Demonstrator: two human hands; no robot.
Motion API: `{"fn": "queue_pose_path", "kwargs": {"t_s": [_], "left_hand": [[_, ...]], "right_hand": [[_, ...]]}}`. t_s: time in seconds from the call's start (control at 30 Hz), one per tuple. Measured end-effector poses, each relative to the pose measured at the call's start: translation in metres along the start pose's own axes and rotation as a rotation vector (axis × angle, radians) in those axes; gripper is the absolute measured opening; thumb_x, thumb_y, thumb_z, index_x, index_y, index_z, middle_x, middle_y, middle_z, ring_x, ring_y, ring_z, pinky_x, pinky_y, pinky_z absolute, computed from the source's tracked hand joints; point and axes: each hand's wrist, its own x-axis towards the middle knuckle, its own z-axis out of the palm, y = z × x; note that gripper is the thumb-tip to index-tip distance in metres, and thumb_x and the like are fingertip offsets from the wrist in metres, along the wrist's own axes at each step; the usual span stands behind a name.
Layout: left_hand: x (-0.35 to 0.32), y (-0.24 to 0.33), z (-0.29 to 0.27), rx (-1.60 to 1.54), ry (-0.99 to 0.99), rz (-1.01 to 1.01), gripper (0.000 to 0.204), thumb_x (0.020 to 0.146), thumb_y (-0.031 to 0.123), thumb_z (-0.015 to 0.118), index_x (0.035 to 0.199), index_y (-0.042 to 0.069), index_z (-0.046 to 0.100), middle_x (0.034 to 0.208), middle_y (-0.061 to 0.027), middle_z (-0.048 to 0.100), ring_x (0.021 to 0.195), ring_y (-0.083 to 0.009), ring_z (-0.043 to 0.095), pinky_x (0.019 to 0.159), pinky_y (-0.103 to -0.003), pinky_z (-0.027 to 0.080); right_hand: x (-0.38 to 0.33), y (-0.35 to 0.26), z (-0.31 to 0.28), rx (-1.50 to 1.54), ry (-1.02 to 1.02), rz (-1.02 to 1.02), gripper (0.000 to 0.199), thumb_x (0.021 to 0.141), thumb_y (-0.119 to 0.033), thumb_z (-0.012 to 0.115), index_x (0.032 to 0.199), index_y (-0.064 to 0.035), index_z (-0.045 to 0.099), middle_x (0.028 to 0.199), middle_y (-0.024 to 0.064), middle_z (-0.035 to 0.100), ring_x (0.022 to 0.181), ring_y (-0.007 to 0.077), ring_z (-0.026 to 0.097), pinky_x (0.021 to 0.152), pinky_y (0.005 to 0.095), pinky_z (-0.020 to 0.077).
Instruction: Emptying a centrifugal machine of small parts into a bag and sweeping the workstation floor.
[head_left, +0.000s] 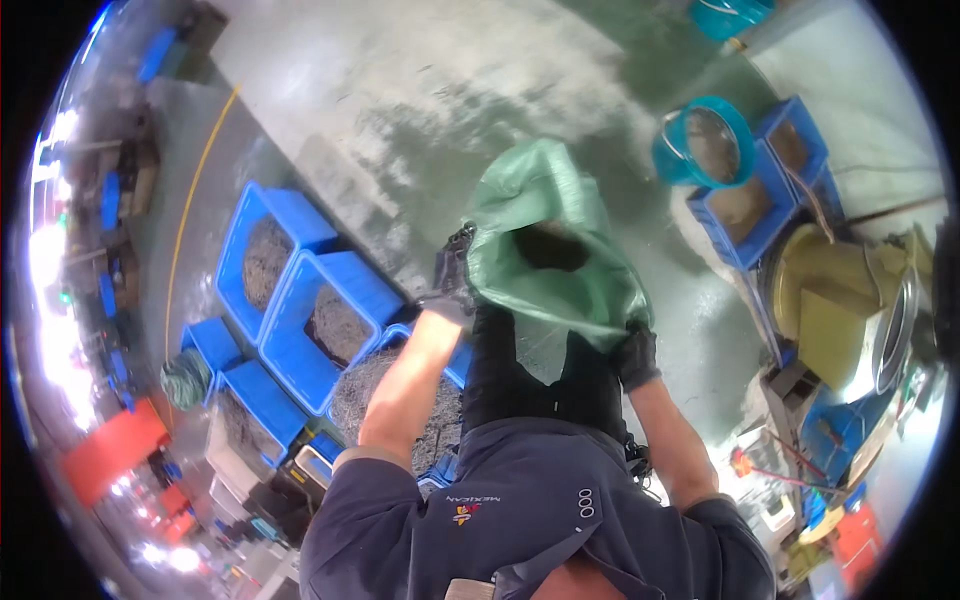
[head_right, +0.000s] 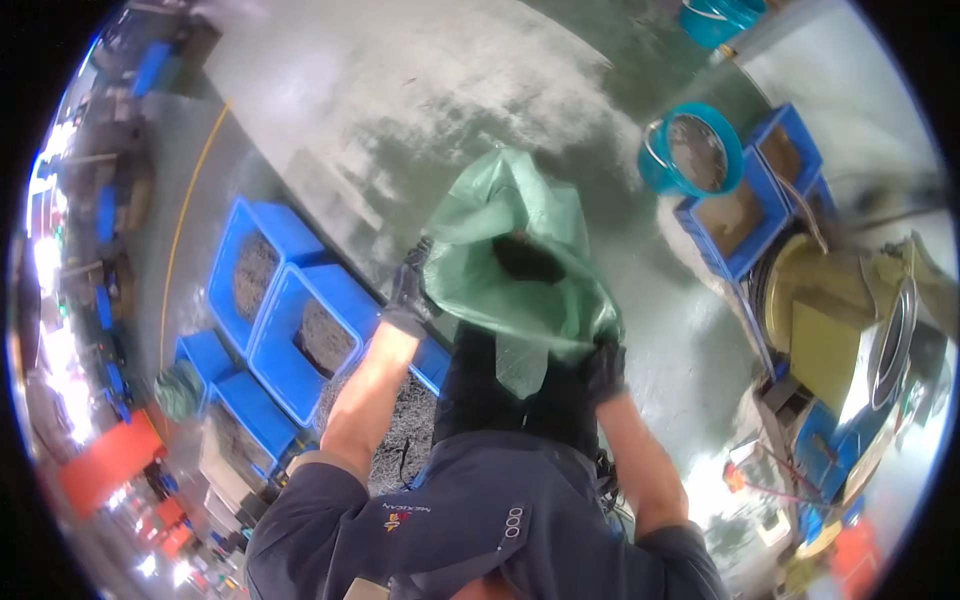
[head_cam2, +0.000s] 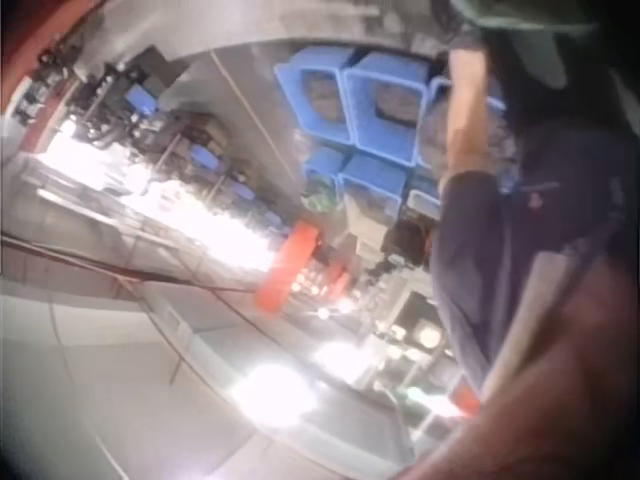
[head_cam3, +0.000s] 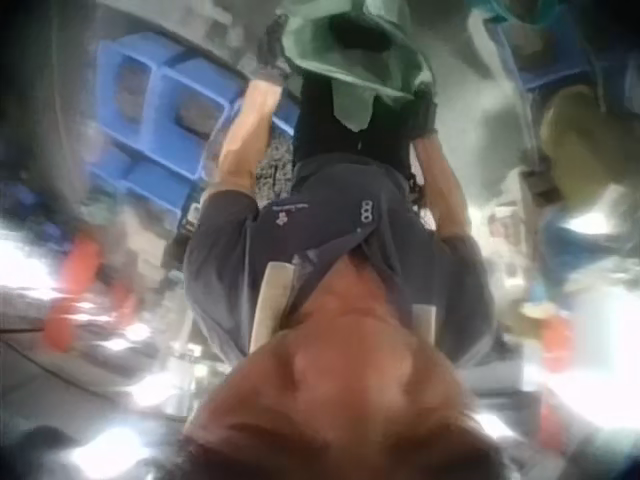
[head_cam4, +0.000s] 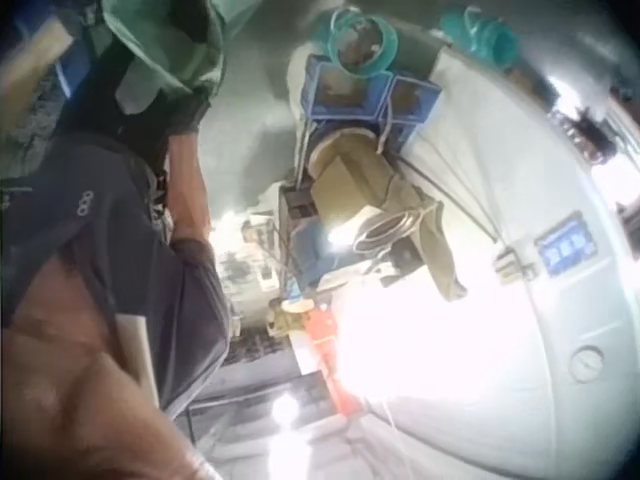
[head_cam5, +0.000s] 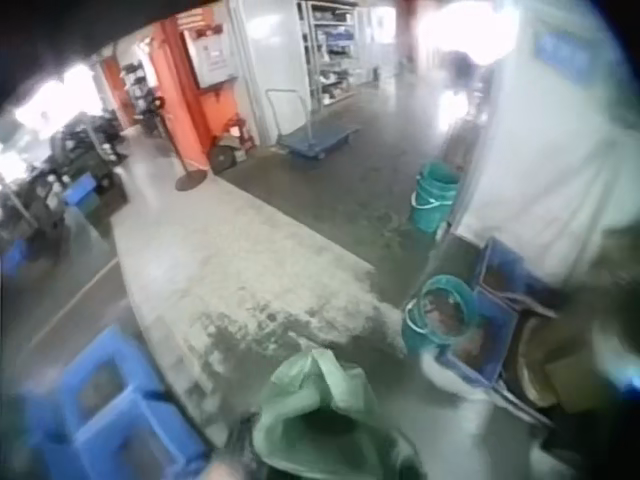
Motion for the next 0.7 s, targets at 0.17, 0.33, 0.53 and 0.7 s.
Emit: {"fn": "queue_pose_path", "kwargs": {"t_s": [0.17, 0.33, 0.53, 0.7], "left_hand": [[0.054, 0.083, 0.075, -0.654, -0.102, -0.321, 0.029, 0.085, 0.01, 0.048, 0.112, 0.001, 0.056, 0.11, -0.0219, 0.058, 0.104, -0.0315, 0.056, 0.091, -0.036, 0.043], [0.069, 0.121, 0.088, -1.234, -0.166, -0.601, 0.025, 0.092, 0.013, 0.044, 0.108, -0.001, 0.057, 0.102, -0.0164, 0.061, 0.093, -0.0229, 0.058, 0.084, -0.033, 0.047], [0.03, 0.11, 0.069, -0.787, -0.116, -0.365, 0.037, 0.085, 0.017, 0.056, 0.114, -0.005, 0.053, 0.111, -0.02, 0.058, 0.099, -0.025, 0.057, 0.087, -0.034, 0.046], [0.025, 0.095, 0.08, -0.378, -0.271, -0.1, 0.044, 0.08, 0.008, 0.057, 0.123, 0.0, 0.048, 0.117, -0.0153, 0.056, 0.107, -0.0254, 0.054, 0.096, -0.035, 0.04]], "right_hand": [[0.035, 0.049, -0.105, 0.37, 0.204, 0.055, 0.025, 0.091, -0.022, 0.05, 0.108, -0.0052, 0.056, 0.089, 0.006, 0.061, 0.071, 0.0175, 0.057, 0.06, 0.03, 0.0497], [0.058, 0.01, -0.142, 0.02, 0.481, 0.106, 0.036, 0.085, -0.027, 0.059, 0.111, -0.0025, 0.054, 0.091, 0.0079, 0.06, 0.072, 0.0205, 0.056, 0.057, 0.0271, 0.0464], [0.105, -0.135, -0.077, -0.205, 0.456, -0.133, 0.07, 0.078, -0.018, 0.064, 0.138, -0.0032, 0.028, 0.118, 0.0135, 0.05, 0.083, 0.0251, 0.06, 0.066, 0.0301, 0.05], [0.236, -0.013, -0.105, -0.541, 0.543, 0.134, 0.054, 0.081, -0.037, 0.053, 0.122, -0.0027, 0.047, 0.108, 0.0146, 0.06, 0.099, 0.0263, 0.058, 0.088, 0.0414, 0.045]]}}
